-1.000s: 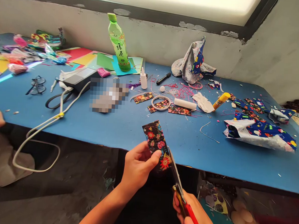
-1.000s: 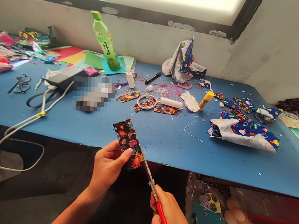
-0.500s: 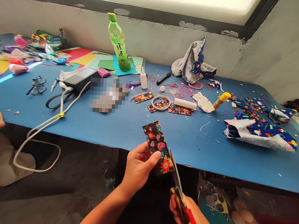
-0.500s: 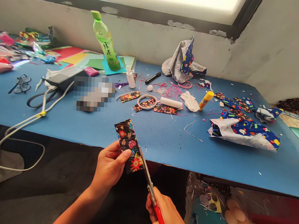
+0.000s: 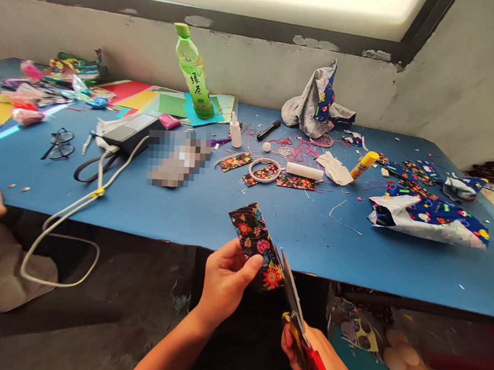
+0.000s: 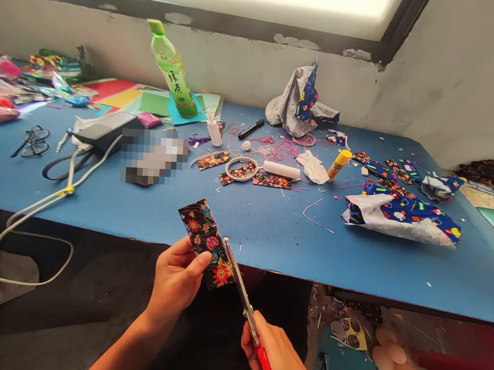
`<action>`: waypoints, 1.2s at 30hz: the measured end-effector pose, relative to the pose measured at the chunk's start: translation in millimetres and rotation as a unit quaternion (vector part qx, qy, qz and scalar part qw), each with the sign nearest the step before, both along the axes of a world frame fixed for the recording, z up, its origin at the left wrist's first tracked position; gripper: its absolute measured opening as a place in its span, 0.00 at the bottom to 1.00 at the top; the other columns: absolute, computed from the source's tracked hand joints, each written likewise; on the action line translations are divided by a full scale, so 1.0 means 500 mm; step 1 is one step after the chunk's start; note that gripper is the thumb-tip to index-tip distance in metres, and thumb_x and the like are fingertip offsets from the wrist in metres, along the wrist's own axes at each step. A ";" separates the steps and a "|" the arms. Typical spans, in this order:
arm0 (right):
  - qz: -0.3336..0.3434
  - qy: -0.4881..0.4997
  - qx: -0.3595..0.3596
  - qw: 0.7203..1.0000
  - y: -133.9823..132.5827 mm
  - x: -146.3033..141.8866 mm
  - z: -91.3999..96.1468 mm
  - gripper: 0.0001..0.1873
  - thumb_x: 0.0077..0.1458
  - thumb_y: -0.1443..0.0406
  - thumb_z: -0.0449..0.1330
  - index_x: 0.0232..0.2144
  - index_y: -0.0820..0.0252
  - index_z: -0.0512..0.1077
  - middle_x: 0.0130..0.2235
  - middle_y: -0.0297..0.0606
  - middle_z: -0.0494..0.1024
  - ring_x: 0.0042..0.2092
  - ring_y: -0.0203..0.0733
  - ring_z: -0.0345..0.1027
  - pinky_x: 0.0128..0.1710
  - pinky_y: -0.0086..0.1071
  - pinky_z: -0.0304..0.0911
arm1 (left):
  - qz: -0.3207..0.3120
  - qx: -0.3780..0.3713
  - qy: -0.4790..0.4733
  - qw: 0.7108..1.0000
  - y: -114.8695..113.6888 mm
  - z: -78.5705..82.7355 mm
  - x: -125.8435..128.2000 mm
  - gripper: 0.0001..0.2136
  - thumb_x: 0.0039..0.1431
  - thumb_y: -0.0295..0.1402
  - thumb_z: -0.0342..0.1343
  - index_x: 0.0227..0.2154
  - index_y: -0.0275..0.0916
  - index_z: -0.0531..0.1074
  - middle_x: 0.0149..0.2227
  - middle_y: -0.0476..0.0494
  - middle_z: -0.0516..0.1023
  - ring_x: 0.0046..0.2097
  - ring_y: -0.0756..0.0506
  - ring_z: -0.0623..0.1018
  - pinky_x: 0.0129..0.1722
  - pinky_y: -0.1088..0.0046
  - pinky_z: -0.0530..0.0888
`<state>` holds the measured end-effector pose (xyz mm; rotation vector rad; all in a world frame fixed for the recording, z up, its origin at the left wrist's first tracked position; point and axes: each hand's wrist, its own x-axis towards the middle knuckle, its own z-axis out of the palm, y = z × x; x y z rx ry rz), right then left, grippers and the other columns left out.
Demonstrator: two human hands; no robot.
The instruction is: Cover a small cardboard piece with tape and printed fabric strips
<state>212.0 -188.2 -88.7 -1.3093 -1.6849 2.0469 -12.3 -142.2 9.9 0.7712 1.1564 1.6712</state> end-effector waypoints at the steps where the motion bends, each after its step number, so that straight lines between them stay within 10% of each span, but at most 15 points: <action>1: 0.001 0.008 -0.005 1.000 0.001 0.001 0.002 0.49 0.27 0.25 0.49 0.35 0.57 0.65 0.28 0.33 0.62 0.28 0.38 0.59 0.24 0.30 0.62 | 0.002 0.003 -0.002 1.000 0.000 0.000 0.000 0.12 0.49 0.37 0.65 0.36 0.37 0.80 0.33 0.42 0.83 0.33 0.43 0.81 0.35 0.69 0.80; 5: 0.009 0.036 -0.023 0.999 0.009 0.008 0.009 0.51 0.19 0.25 0.53 0.35 0.57 0.66 0.28 0.33 0.62 0.28 0.38 0.58 0.25 0.31 0.63 | 0.015 0.008 0.000 1.000 0.000 0.001 -0.002 0.12 0.49 0.37 0.66 0.36 0.37 0.80 0.35 0.42 0.83 0.35 0.44 0.81 0.37 0.70 0.79; 12: -0.018 0.003 -0.047 0.999 0.001 0.004 0.008 0.42 0.38 0.28 0.48 0.33 0.58 0.67 0.26 0.33 0.61 0.27 0.37 0.58 0.24 0.29 0.62 | 0.010 0.034 -0.030 0.999 0.000 -0.002 -0.006 0.09 0.50 0.34 0.66 0.36 0.40 0.80 0.33 0.46 0.83 0.33 0.47 0.80 0.35 0.75 0.79; 24: 0.024 0.017 0.021 0.999 0.023 0.005 0.017 0.51 0.16 0.23 0.49 0.31 0.56 0.63 0.26 0.32 0.63 0.25 0.36 0.56 0.22 0.31 0.60 | 0.036 -0.012 0.051 0.998 -0.004 0.021 0.005 0.08 0.48 0.34 0.65 0.31 0.36 0.80 0.28 0.45 0.82 0.28 0.47 0.79 0.29 0.75 0.78; 36: -0.005 -0.001 -0.025 1.000 0.030 -0.028 0.095 0.38 0.42 0.29 0.49 0.26 0.58 0.61 0.21 0.28 0.58 0.21 0.30 0.52 0.20 0.27 0.53 | 0.005 0.003 -0.001 1.000 0.003 -0.003 0.009 0.08 0.51 0.35 0.64 0.33 0.37 0.78 0.30 0.46 0.82 0.30 0.49 0.79 0.32 0.77 0.78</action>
